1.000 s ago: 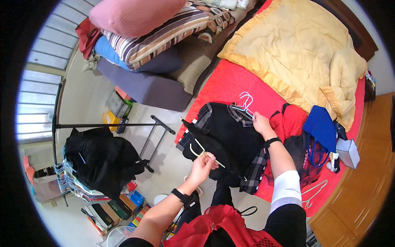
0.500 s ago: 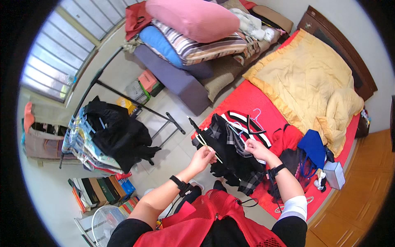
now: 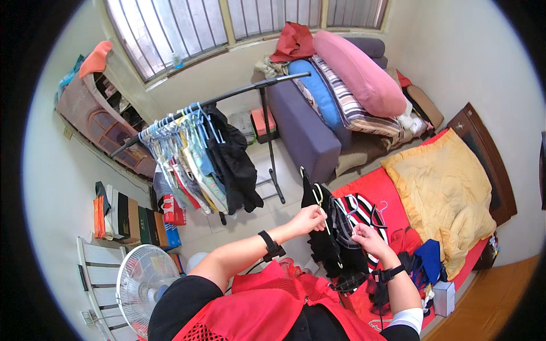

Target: The person hangs a black top, a striped sweater, a black hoodie, a red plaid shirt, a red jacket, and a blue bag onto a clothing rack using hangers.

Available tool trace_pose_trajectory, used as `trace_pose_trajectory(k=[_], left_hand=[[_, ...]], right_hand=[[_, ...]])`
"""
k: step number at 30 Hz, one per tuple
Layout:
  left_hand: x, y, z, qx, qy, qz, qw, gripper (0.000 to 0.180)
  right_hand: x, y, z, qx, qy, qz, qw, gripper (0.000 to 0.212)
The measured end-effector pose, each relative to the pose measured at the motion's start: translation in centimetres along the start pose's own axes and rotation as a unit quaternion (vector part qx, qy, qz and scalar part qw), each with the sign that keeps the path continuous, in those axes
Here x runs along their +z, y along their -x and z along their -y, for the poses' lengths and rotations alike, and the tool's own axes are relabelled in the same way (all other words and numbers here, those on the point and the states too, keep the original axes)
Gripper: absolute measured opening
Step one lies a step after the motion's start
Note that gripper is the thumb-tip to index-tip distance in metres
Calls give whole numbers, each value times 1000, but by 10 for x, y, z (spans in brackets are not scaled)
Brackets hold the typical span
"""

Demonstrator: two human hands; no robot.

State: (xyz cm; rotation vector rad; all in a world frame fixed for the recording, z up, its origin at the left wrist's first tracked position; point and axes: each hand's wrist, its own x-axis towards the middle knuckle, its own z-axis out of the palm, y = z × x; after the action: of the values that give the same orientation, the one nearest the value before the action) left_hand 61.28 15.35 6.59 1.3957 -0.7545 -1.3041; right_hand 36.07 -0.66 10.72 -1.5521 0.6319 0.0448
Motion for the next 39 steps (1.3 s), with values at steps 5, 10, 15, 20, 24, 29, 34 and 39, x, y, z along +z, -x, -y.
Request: trace_pose_trajectory(k=[5,10,15,20,24,29,34,39], left_hand=[[-45,17,-23,46,-36,28,998,25],[-83,23,-62,76,-31,12,997,23],[-132,17,-90,95,-33,-63,993,22],[-172,0,-113,89,-62,-138,984,21],[-211,-8,-113,95,-39,-197,975,21],[-250,-16,-123,92,-37,-251,963,25],[-286,-22,-137,111,-28,-300,947,28],[-314,-24,-152,104,-29,-330,938,31]], right_hand=[[33,-24,49,-12,43,11,999,11],[48,-61,74,-76,36,-2,996,10],[64,-104,123,-93,43,19,995,10],[67,-166,160,-152,77,60,984,12],[80,-209,203,-123,88,98,984,13],[85,-274,223,-160,83,140,974,13],[91,-325,248,-184,86,163,966,15],[111,-364,281,-207,106,169,958,16]])
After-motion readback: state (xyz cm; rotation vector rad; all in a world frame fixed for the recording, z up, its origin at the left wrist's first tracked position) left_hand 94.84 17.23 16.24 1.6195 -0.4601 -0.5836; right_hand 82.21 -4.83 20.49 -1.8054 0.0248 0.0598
